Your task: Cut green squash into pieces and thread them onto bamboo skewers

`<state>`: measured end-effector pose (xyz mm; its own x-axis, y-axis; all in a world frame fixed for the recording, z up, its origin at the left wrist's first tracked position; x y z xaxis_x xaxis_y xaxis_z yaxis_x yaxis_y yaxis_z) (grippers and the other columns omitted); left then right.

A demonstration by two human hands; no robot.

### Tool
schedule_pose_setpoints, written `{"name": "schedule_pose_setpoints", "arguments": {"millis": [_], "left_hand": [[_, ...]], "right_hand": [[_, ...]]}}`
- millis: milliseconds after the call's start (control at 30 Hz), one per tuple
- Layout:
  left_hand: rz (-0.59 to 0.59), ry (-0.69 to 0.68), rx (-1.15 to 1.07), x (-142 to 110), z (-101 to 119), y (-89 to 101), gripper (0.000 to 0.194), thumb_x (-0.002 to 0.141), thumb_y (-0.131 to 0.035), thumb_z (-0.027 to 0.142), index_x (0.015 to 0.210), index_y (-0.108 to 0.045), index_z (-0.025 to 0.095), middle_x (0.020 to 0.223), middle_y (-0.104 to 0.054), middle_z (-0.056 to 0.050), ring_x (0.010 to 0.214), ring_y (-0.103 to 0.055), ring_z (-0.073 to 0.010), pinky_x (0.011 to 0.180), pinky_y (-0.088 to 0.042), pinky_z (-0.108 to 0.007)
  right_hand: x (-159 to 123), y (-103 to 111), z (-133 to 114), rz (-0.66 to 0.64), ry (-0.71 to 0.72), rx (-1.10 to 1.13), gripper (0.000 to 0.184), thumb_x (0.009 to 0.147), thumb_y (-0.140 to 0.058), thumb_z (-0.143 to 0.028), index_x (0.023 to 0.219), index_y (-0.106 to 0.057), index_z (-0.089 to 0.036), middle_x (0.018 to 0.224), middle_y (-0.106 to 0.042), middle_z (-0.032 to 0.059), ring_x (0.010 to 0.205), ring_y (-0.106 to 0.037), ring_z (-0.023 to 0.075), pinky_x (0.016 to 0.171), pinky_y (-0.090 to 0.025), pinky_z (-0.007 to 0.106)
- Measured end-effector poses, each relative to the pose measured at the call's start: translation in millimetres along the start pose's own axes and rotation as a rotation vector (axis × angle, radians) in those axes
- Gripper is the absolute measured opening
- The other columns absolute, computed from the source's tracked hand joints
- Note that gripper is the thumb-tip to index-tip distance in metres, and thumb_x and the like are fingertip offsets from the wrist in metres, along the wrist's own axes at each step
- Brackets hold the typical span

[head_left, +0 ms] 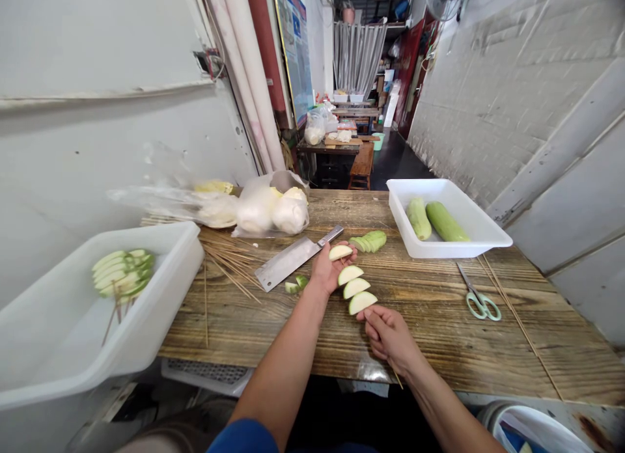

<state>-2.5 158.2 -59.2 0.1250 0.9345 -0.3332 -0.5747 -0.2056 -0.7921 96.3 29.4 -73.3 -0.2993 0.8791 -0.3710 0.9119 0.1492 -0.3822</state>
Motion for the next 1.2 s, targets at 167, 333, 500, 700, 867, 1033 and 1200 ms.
{"name": "schedule_pose_setpoints", "arguments": {"millis": [167, 333, 500, 700, 867, 1033, 1200], "left_hand": [[-0.017, -0.005, 0.025, -2.0, -1.9, -3.3, 0.043, 0.091, -0.03, 0.038, 0.08, -0.059, 0.009, 0.076, -0.065, -0.013, 0.07, -0.063, -0.0192, 0.071, -0.05, -0.032], [-0.047, -0.004, 0.066, -4.1, -4.7, -6.6, 0.043, 0.091, -0.029, 0.037, 0.079, -0.06, 0.009, 0.076, -0.066, -0.013, 0.067, -0.063, -0.0186, 0.068, -0.05, -0.032], [-0.048, 0.011, 0.062, -5.9, -8.3, -8.0, 0.041, 0.091, -0.03, 0.035, 0.079, -0.06, 0.01, 0.075, -0.066, -0.012, 0.068, -0.063, -0.0192, 0.067, -0.05, -0.032], [-0.067, 0.014, 0.058, -5.8, -10.5, -9.0, 0.039, 0.091, -0.031, 0.035, 0.079, -0.059, 0.01, 0.075, -0.066, -0.012, 0.067, -0.063, -0.0189, 0.065, -0.049, -0.031], [-0.058, 0.026, 0.039, -3.5, -13.2, -6.3, 0.038, 0.09, -0.033, 0.034, 0.08, -0.06, 0.009, 0.075, -0.066, -0.012, 0.067, -0.063, -0.019, 0.067, -0.05, -0.032], [-0.046, 0.027, 0.041, -2.8, -13.7, -4.9, 0.036, 0.089, -0.034, 0.033, 0.08, -0.06, 0.009, 0.075, -0.066, -0.013, 0.067, -0.063, -0.019, 0.067, -0.05, -0.031], [-0.052, 0.025, 0.066, -3.2, -14.2, -5.8, 0.032, 0.088, -0.035, 0.029, 0.081, -0.059, 0.01, 0.075, -0.066, -0.012, 0.066, -0.063, -0.0179, 0.065, -0.05, -0.03]], "right_hand": [[1.1, 0.5, 1.2, 0.011, -0.001, 0.001, 0.044, 0.063, -0.068, -0.054, 0.08, -0.053, -0.016, 0.04, -0.037, -0.0131, 0.026, -0.017, -0.0009, 0.027, -0.012, 0.014], [1.8, -0.2, -0.9, 0.016, 0.004, 0.007, 0.044, 0.064, -0.068, -0.054, 0.079, -0.053, -0.016, 0.04, -0.037, -0.013, 0.026, -0.018, -0.0005, 0.026, -0.013, 0.014], [3.5, -0.6, -2.8, 0.024, 0.008, 0.013, 0.045, 0.063, -0.068, -0.055, 0.078, -0.052, -0.016, 0.039, -0.037, -0.0131, 0.026, -0.018, -0.0003, 0.026, -0.013, 0.014], [2.8, -1.0, -2.7, 0.028, 0.009, 0.014, 0.044, 0.063, -0.068, -0.054, 0.078, -0.051, -0.016, 0.039, -0.037, -0.0132, 0.026, -0.018, -0.0003, 0.026, -0.014, 0.014], [3.1, -0.9, -3.7, 0.039, 0.016, 0.016, 0.045, 0.062, -0.068, -0.054, 0.078, -0.052, -0.016, 0.039, -0.037, -0.0132, 0.025, -0.019, 0.0, 0.025, -0.014, 0.014], [6.0, -1.6, -4.5, 0.041, 0.018, 0.008, 0.044, 0.062, -0.068, -0.054, 0.077, -0.052, -0.016, 0.038, -0.037, -0.0132, 0.025, -0.018, -0.0001, 0.025, -0.015, 0.014], [7.2, -1.1, -2.6, 0.042, 0.024, 0.027, 0.044, 0.062, -0.068, -0.054, 0.076, -0.052, -0.016, 0.039, -0.037, -0.0131, 0.025, -0.018, -0.0004, 0.025, -0.015, 0.013]]}}
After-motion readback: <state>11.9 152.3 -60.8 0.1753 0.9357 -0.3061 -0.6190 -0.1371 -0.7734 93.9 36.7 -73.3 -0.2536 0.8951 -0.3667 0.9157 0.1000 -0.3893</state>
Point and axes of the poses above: each hand's wrist, its own x-axis towards the middle knuckle, its own y-axis out of the back of the hand, z = x × y, the point moved 9 cm from there along x, towards the middle knuckle
